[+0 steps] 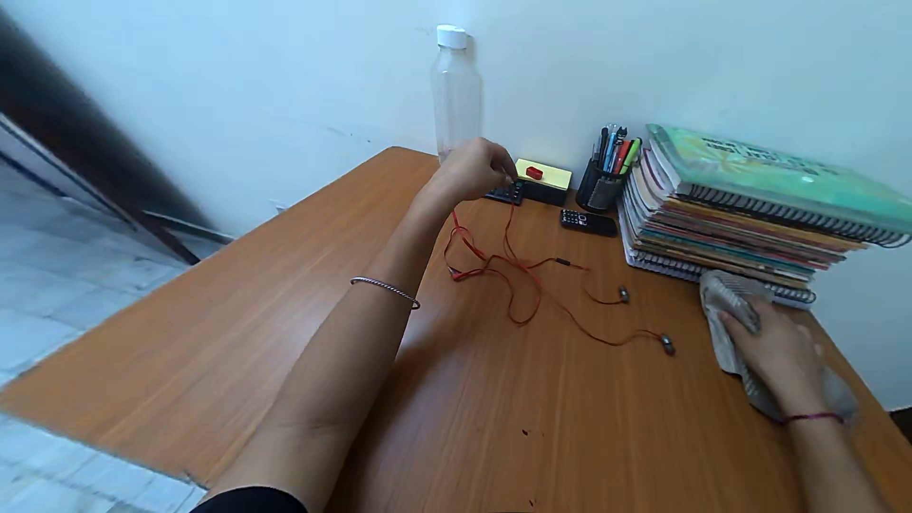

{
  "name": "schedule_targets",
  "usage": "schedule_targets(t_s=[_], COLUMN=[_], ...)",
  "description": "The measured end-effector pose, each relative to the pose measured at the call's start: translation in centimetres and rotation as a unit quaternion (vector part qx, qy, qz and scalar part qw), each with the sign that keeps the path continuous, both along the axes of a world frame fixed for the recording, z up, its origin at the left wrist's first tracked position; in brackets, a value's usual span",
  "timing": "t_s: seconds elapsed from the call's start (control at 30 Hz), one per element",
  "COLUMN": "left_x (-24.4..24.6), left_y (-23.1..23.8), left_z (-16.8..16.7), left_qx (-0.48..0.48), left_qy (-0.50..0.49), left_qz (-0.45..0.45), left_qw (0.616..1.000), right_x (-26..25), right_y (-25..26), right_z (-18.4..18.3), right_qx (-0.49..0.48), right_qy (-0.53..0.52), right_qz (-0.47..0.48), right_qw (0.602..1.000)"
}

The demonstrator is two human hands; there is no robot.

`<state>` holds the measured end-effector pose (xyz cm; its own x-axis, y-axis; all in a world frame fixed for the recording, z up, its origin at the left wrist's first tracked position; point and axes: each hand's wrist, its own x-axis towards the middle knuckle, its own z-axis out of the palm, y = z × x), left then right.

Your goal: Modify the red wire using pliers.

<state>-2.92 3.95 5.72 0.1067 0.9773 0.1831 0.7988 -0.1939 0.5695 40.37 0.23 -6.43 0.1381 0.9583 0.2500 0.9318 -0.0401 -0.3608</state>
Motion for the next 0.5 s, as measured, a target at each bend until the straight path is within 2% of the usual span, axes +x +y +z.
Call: schedule_targets(t_s=[0.07, 0.17, 0.3, 0.4, 0.5], left_x=[-0.2, -0.6, 0.2, 1.3, 2.7], left_y=[1.0, 1.8, 0.7, -0.5, -0.8], left_z=[-1.2, -2.9, -2.2, -0.7, -1.0], left_qx=[-0.041, -0.112, -0.123, -0.145, -0.227], left_qy=[0.051, 0.153, 0.251, 0.277, 0.299], left_qz=[-0.010, 0.029, 0.083, 0.042, -0.020], left_qw=[0.998, 0.981, 0.956, 0.949, 0.926], right_x=[-0.2, -0.4, -0.6, -0.6, -0.7], right_y=[0.0, -0.1, -0.2, -0.2, -0.3], right_z=[0.1, 0.3, 0.3, 0.3, 0.3], right_qx=[-0.007, -0.019, -0.034, -0.038, -0.040], right_qy=[-0.003, -0.002, -0.010, -0.010, -0.013], right_qz=[-0.001, -0.006, -0.006, -0.005, -0.004], right_qw=[1.000, 1.000, 0.999, 0.999, 0.999])
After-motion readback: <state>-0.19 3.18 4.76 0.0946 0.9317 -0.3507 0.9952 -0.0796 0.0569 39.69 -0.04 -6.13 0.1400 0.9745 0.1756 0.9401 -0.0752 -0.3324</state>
